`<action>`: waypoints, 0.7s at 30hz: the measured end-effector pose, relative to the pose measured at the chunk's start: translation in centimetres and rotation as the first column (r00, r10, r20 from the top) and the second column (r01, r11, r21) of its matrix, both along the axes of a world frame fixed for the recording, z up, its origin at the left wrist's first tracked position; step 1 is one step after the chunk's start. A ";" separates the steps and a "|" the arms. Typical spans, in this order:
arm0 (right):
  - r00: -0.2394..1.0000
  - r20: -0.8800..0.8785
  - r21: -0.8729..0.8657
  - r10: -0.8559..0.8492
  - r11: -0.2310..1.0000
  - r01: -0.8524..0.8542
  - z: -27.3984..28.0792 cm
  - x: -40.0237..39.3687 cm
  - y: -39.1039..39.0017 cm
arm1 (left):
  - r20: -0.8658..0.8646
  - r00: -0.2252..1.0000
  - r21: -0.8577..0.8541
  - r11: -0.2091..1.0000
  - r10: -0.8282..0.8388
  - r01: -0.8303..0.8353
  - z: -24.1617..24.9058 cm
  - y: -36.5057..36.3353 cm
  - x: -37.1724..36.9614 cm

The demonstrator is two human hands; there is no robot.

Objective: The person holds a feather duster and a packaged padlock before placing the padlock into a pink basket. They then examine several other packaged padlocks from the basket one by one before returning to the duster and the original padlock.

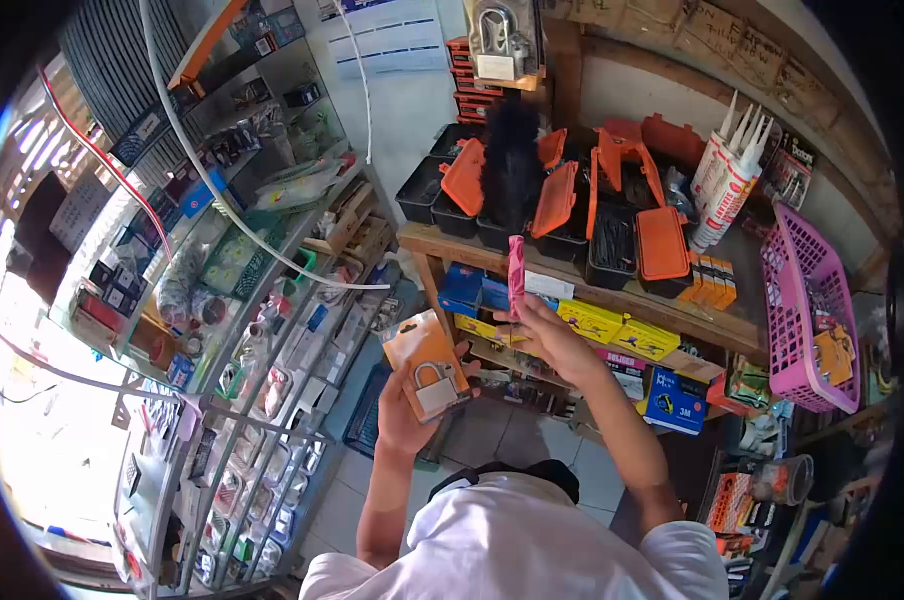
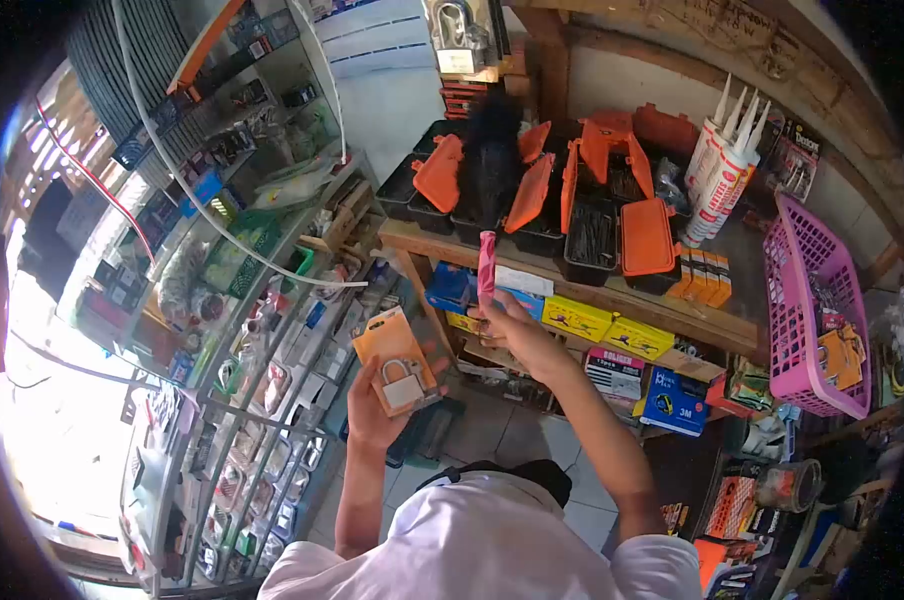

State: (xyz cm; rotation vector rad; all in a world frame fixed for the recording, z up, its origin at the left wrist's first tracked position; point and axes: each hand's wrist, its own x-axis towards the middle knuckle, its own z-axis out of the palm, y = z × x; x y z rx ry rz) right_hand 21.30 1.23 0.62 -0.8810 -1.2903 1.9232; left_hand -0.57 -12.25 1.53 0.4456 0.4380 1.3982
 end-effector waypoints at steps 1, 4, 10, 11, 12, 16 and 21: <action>0.991 -0.130 -0.066 -0.032 0.998 0.023 0.2 -0.6 0.4 | 0.009 1.000 -0.001 1.000 -0.001 0.001 -0.2 0.1 -0.2; 0.945 -0.303 -0.186 -0.119 0.980 0.063 1.3 -1.5 1.4 | 0.117 0.993 0.010 1.000 -0.019 0.018 -1.1 -0.4 -0.8; 0.892 -0.414 -0.296 -0.182 0.953 0.057 2.5 -2.3 2.5 | 0.199 0.978 0.019 0.998 -0.062 0.060 -2.6 -0.7 -1.9; 0.881 -0.429 -0.280 -0.200 0.957 0.082 2.7 -2.5 2.3 | 0.176 0.984 -0.017 0.999 -0.035 0.038 -2.8 -0.8 -2.1; 0.871 -0.458 -0.262 -0.178 0.963 0.059 2.8 -2.4 2.1 | 0.151 0.988 -0.050 0.999 -0.008 0.016 -2.9 -0.9 -2.4; 0.850 -0.511 -0.202 -0.132 0.979 0.031 3.5 -2.3 -0.5 | 0.157 0.986 -0.016 0.998 0.056 -0.054 -3.6 -1.5 -4.0; 0.931 -0.362 -0.078 -0.052 0.997 0.025 -1.1 -2.8 -5.9 | 0.195 0.961 -0.042 0.981 0.196 -0.192 -4.3 -2.6 -6.6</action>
